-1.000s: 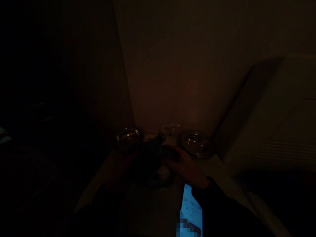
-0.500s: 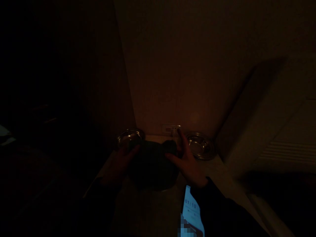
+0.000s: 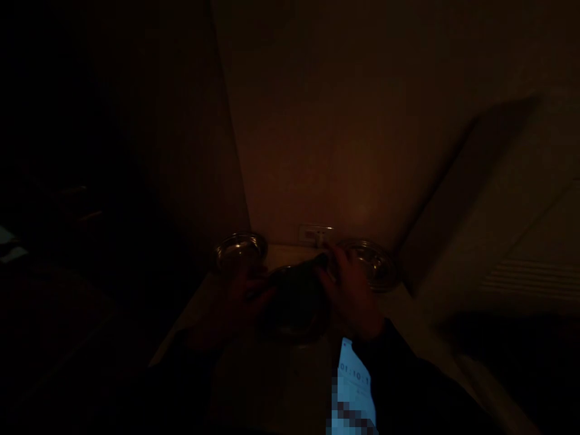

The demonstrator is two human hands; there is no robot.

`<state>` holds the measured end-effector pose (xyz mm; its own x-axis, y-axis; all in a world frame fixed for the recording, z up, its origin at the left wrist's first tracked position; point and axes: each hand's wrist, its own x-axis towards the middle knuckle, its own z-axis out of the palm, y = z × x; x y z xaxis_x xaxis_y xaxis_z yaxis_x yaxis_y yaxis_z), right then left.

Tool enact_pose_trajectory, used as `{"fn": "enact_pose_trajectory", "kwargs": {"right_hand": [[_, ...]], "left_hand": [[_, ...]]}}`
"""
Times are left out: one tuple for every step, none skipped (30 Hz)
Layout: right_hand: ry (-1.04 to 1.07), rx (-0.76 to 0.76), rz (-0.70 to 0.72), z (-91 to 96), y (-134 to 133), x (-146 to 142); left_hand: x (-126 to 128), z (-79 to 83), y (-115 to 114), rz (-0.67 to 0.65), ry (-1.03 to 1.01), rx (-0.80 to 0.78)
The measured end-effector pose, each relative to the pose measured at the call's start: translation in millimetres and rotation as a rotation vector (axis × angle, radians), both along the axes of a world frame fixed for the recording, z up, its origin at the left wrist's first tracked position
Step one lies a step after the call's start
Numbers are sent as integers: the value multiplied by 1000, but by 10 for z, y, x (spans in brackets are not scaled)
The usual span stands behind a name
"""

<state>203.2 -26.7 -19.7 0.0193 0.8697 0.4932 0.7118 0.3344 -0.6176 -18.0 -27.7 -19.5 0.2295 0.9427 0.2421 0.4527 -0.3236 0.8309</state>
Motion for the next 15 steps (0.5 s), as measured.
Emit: {"fn": "enact_pose_trajectory", "kwargs": {"right_hand": [[25,18,-56,-31,-23,-40],[62,-9,-71,-65,-53,-85],[111,-80,-46,-103,-84,-131],[173,-179,10,-143,-112,-173],[248,-283,77,-188,-134,-207],[330,-375,136,-236,-147,-231],[418,-437,165,-285,-150,-243],[504,-466,161,-332,-144,-244],[576,-470,135,-374,-132,-237],[627,-466,101,-407,-117,-225],[662,-460,60,-427,-101,-208],[685,-459,26,-432,-86,-190],[698,-461,0,-421,-73,-169],[703,-462,-23,-395,-61,-146],[698,-464,-52,-359,-51,-120]], "left_hand": [[60,19,1,-31,-32,-87],[126,27,3,-52,-72,-173],[195,25,6,-56,-107,-185],[264,13,8,-60,-150,-203],[329,-8,9,-73,-194,-209],[389,-34,11,-84,-240,-212],[439,-61,12,-95,-291,-226],[476,-86,12,-103,-340,-244],[496,-104,11,-108,-380,-263],[499,-114,9,-105,-413,-284],[482,-114,5,-96,-437,-302],[445,-108,-1,-83,-447,-311],[389,-98,-5,-73,-453,-320],[316,-90,-6,-49,-462,-328],[230,-93,1,-18,-470,-333]]}}
